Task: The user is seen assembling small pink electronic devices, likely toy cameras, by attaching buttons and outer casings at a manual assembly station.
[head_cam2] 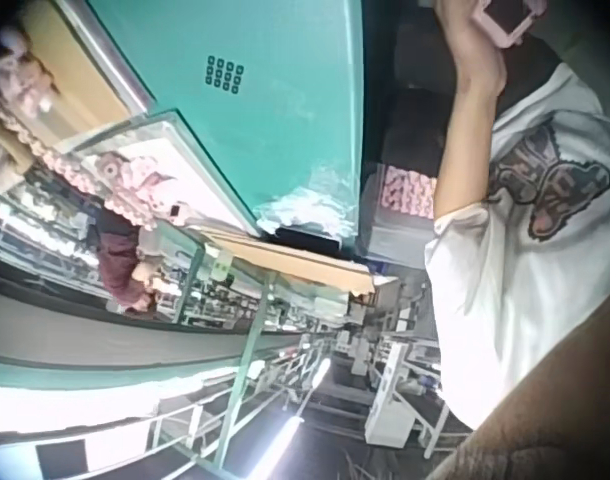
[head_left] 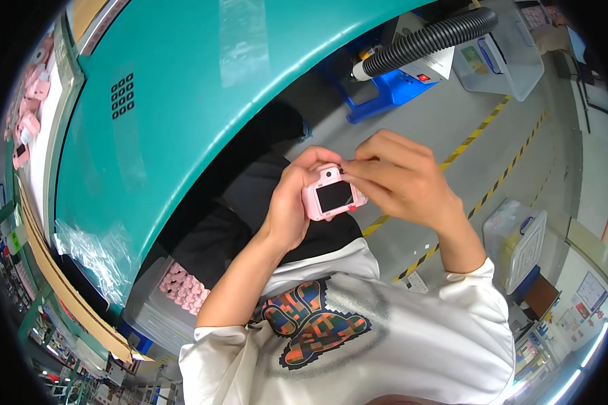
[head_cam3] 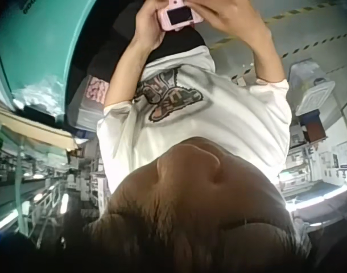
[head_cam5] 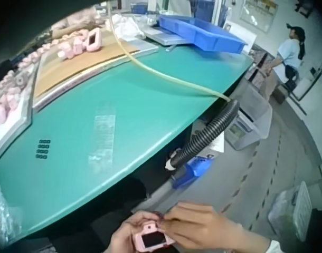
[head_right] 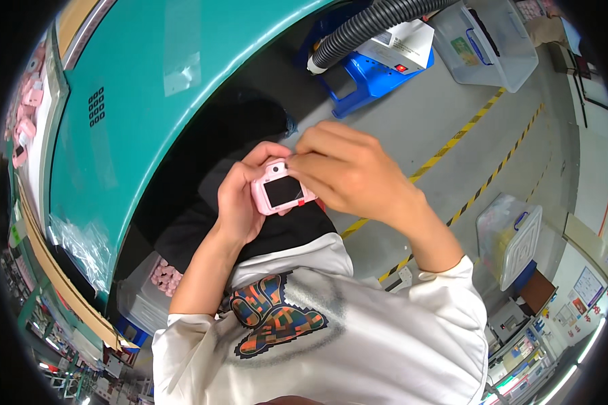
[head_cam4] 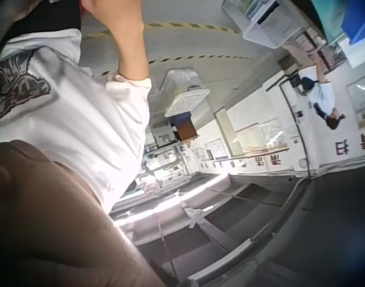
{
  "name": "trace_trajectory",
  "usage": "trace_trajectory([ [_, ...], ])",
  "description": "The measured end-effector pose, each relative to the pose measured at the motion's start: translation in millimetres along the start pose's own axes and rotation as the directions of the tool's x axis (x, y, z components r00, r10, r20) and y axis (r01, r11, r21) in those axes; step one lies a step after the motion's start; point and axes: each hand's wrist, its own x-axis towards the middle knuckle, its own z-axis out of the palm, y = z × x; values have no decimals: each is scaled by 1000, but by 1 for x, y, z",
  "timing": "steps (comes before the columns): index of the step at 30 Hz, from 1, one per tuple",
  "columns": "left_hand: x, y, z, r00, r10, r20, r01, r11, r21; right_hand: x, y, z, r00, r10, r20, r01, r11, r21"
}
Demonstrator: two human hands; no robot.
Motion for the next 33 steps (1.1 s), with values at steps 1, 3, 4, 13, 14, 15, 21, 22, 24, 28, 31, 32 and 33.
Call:
trace_trajectory([
  [1,-10,1,3,997,80,7,-80,997,22,5,-7,0,994,-85,68,89,995,-45],
  [3,-26,5,8,993,121,-5,-120,989,82,15,-23,-5,987,-120,109,130,988,-88],
  [4,-33,8,11,988,151,-17,-147,978,148,20,-32,-7,979,-143,144,161,979,-125],
  [13,-87,27,27,969,243,-41,-217,919,330,38,-86,-5,922,-300,243,357,902,-242],
  [14,-90,29,28,965,258,-37,-232,915,330,39,-91,-4,918,-314,242,370,897,-243],
  [15,-94,29,28,962,272,-33,-246,911,331,40,-94,-4,914,-327,240,383,891,-243],
  [21,-99,26,17,942,326,78,-334,901,277,45,-100,-5,903,-357,239,398,904,-155],
  [22,-101,26,17,941,329,78,-337,901,274,46,-102,-6,902,-359,242,401,903,-155],
  [24,-103,27,20,930,358,83,-366,882,296,48,-107,-8,896,-359,262,409,897,-168],
  [28,-105,29,23,912,398,100,-407,853,327,48,-112,-11,890,-362,278,420,888,-188],
  [31,-106,29,24,892,435,120,-448,821,355,49,-113,-10,884,-381,269,438,877,-197],
  [32,-106,29,24,891,438,118,-450,819,355,50,-114,-9,883,-384,270,441,876,-196],
  [33,-106,28,25,889,445,106,-454,831,320,50,-115,-6,889,-382,252,437,873,-215],
])
